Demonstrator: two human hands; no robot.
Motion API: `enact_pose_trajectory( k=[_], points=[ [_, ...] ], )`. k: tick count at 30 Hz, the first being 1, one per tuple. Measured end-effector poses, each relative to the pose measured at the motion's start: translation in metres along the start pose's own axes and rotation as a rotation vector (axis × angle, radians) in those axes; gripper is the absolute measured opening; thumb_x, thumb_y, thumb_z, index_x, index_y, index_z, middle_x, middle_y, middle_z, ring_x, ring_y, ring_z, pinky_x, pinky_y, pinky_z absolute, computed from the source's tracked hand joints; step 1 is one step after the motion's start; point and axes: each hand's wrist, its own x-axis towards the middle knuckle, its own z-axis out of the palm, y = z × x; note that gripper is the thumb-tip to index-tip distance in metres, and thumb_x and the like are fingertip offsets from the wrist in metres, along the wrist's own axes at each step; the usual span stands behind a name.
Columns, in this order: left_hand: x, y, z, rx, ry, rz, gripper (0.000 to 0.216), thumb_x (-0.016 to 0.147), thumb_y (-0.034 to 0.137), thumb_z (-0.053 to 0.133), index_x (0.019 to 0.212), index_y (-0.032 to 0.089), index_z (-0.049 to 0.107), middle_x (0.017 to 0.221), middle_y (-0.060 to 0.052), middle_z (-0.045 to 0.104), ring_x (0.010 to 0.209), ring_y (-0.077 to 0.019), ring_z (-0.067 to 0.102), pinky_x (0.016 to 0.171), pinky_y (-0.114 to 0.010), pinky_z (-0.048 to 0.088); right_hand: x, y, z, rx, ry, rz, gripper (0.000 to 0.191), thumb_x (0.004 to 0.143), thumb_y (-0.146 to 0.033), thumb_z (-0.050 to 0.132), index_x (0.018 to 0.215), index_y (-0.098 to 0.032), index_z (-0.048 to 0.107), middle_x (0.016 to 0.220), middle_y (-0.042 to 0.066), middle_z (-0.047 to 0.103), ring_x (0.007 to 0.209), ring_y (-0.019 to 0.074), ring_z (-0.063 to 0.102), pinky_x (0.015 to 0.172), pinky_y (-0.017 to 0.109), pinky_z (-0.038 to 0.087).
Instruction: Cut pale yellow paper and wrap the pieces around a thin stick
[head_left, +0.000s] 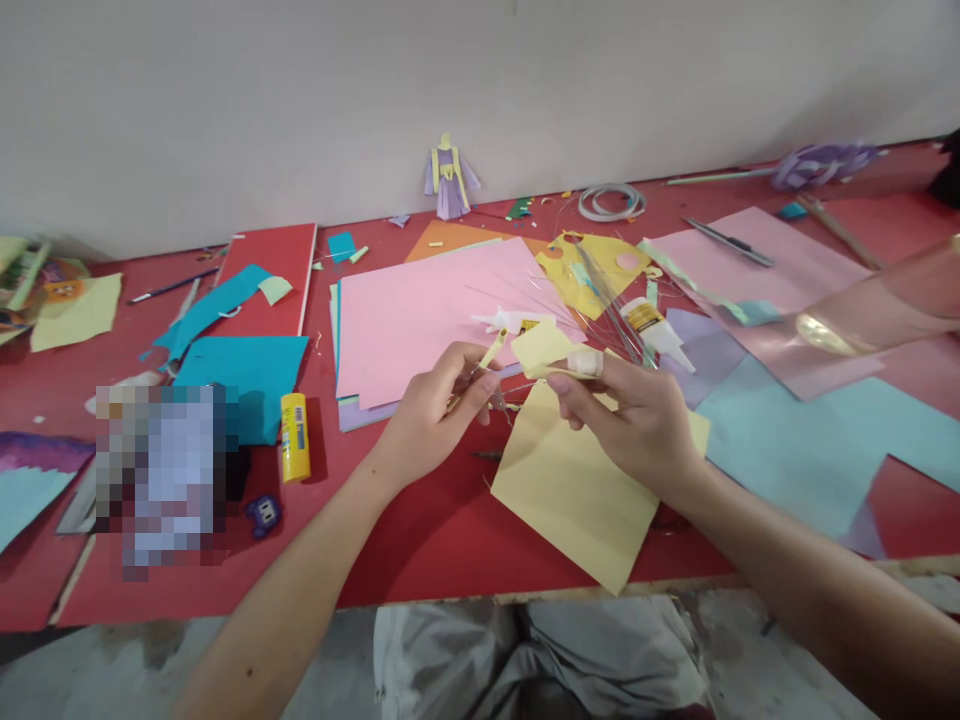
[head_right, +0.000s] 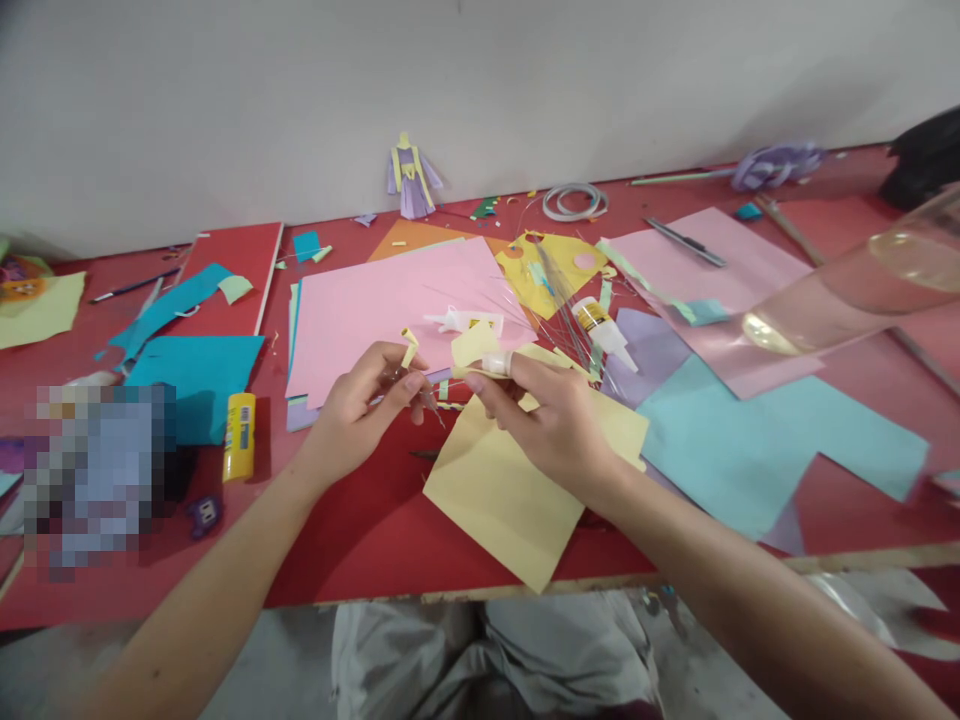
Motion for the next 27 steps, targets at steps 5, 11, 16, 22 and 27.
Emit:
enact_pose_trajectory(
  k=[5, 11, 16, 22, 27],
  points=[
    [0.0006, 0.0014, -0.0002, -0.035, 0.007, -0.017, 0.016, 0.099, 0.035, 0.050, 0.106, 0.021, 0.051, 0.079, 0.002, 0.064, 0.065, -0.0087, 0.062, 0.069, -0.022, 0.050, -0.0013, 0.0003, 0.0009, -0.033, 0.015, 0.007, 0.013, 0.094, -0.027, 0.059, 0.085, -0.020, 0.064, 0.057, -0.003, 0.056, 0.047, 0.0087, 0.052, 0.047, 0.021, 0.043],
    [0.0010, -0.0007, -0.0002, -0.085, 0.020, -0.002, 0.016, 0.098, 0.035, 0.051, 0.105, 0.021, 0.054, 0.078, 0.003, 0.064, 0.065, -0.0081, 0.062, 0.068, -0.021, 0.049, -0.0011, 0.0016, 0.0018, -0.013, 0.031, 0.057, 0.023, 0.095, -0.031, 0.057, 0.074, -0.021, 0.057, 0.057, -0.002, 0.056, 0.048, 0.0103, 0.052, 0.047, 0.024, 0.043],
    [0.0009, -0.0026, -0.0007, -0.102, 0.025, 0.014, 0.016, 0.099, 0.034, 0.051, 0.108, 0.021, 0.055, 0.079, 0.003, 0.064, 0.065, -0.0073, 0.062, 0.069, -0.020, 0.049, -0.0021, 0.0033, 0.0015, -0.035, 0.004, 0.025, 0.019, 0.094, -0.030, 0.057, 0.077, -0.021, 0.056, 0.058, -0.002, 0.057, 0.048, 0.0103, 0.054, 0.049, 0.024, 0.044],
    [0.0006, -0.0019, -0.0006, -0.129, 0.022, 0.016, 0.016, 0.099, 0.033, 0.052, 0.109, 0.022, 0.057, 0.079, 0.004, 0.064, 0.065, -0.0066, 0.062, 0.070, -0.019, 0.049, -0.0031, 0.0032, 0.0009, -0.037, 0.006, 0.019, 0.015, 0.095, -0.030, 0.057, 0.082, -0.021, 0.059, 0.058, -0.003, 0.057, 0.050, 0.0103, 0.054, 0.050, 0.023, 0.045],
    [0.0011, -0.0020, -0.0005, -0.131, 0.017, 0.021, 0.015, 0.099, 0.032, 0.052, 0.108, 0.021, 0.057, 0.078, 0.004, 0.063, 0.065, -0.0060, 0.061, 0.070, -0.018, 0.049, -0.0029, 0.0024, 0.0010, -0.030, 0.003, 0.028, 0.020, 0.095, -0.031, 0.056, 0.078, -0.021, 0.057, 0.058, -0.002, 0.058, 0.049, 0.0100, 0.054, 0.049, 0.022, 0.045]
  ],
)
